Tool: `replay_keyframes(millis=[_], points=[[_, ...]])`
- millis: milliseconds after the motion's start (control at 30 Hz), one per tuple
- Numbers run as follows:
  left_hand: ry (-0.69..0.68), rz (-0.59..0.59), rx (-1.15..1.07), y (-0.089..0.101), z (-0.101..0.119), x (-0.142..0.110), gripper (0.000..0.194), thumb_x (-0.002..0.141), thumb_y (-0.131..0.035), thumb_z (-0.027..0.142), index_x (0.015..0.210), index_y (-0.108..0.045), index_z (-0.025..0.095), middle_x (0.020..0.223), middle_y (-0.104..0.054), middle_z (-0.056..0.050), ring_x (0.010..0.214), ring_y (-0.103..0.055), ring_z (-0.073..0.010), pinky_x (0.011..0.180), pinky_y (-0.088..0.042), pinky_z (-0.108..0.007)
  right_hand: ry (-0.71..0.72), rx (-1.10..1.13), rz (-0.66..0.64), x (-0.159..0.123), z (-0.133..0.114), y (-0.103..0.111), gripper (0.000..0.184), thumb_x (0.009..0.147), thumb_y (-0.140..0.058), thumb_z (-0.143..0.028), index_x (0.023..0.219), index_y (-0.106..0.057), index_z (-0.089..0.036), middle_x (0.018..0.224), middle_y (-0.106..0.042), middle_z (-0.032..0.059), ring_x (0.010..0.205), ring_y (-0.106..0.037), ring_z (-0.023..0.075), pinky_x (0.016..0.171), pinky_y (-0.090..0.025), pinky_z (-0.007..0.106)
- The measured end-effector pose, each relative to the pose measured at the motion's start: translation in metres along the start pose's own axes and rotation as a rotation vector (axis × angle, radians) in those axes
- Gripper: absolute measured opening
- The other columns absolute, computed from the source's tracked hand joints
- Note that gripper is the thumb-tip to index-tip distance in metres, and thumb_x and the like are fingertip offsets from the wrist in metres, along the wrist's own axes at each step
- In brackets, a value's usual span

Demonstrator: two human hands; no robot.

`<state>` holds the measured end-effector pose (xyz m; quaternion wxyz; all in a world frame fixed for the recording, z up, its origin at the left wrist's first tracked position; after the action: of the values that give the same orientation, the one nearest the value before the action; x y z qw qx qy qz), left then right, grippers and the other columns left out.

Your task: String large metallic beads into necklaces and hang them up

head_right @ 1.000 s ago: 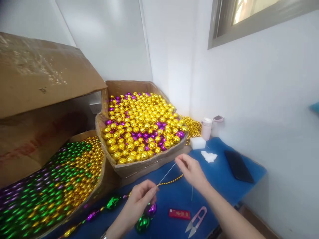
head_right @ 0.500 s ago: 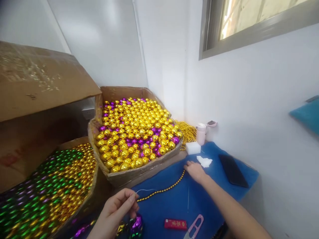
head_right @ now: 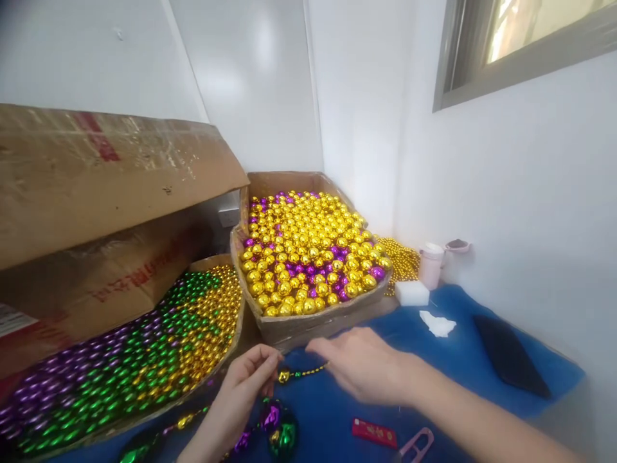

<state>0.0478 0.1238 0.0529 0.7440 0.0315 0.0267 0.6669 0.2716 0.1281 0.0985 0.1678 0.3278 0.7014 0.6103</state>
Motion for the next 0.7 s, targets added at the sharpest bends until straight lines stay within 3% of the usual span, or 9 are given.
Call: replay_keyframes(millis=[133,267,400,533,700], points=[[-0.073,-0.164,0.068,-0.017,-0.001,-0.005,0.02,0.079,-0.061,0.027,0.064,-0.055,0.014,0.057,-0.046,0.004,0.057,-0.039,-0.01,0.052,-0.031,-0.021,0.185,-0.056,-0.089,0.029,-0.042,0.002,0.034,0.086,-0.041,-0.023,0.119,-0.046,-0.02,0.079,-0.07,0.0068,0.063,-0.061,0.0188,0.052,-0.026,0.029],[0.057,-0.32,-0.084,-0.02,-0.007,-0.016,0.014,0.077,-0.059,0.023,0.067,-0.053,0.015,0.057,-0.044,0.005,0.05,-0.033,-0.0077,0.046,-0.024,-0.021,0.186,-0.023,-0.104,0.05,-0.049,-0.005,0.027,0.086,-0.042,-0.025,0.111,-0.049,-0.019,0.082,-0.07,0.008,0.065,-0.061,0.0179,0.053,-0.027,0.027],[0.132,-0.328,-0.147,-0.01,-0.012,-0.026,0.02,0.079,-0.057,0.027,0.065,-0.048,0.016,0.057,-0.045,0.004,0.046,-0.029,-0.0062,0.045,-0.02,-0.022,0.172,0.048,-0.138,0.062,-0.046,-0.012,0.031,0.084,-0.045,-0.023,0.115,-0.049,-0.021,0.077,-0.069,0.0035,0.064,-0.061,0.0154,0.053,-0.032,0.024],[0.113,-0.308,-0.181,-0.001,-0.011,-0.03,0.022,0.077,-0.064,0.032,0.069,-0.053,0.015,0.06,-0.043,0.005,0.049,-0.027,-0.0063,0.045,-0.018,-0.021,0.203,0.13,-0.201,0.074,-0.038,-0.013,0.032,0.082,-0.05,-0.023,0.114,-0.051,-0.023,0.07,-0.067,-0.0038,0.056,-0.059,0.0089,0.05,-0.035,0.017],[0.054,-0.251,0.036,0.001,-0.011,-0.032,0.028,0.074,-0.066,0.038,0.064,-0.058,0.013,0.057,-0.051,0.002,0.052,-0.037,-0.0085,0.048,-0.025,-0.022,0.254,0.112,-0.187,0.108,-0.042,-0.003,0.023,0.087,-0.045,-0.031,0.096,-0.062,-0.019,0.072,-0.068,-0.0006,0.058,-0.058,0.0093,0.053,-0.038,0.019]])
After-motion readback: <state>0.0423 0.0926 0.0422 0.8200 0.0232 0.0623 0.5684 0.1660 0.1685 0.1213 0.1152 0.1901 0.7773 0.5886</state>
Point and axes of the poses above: each hand's wrist, its own x-axis towards the middle knuckle, its own y-axis out of the back of the hand, z = x × y, the point moved 2 cm from there along x, towards the middle knuckle
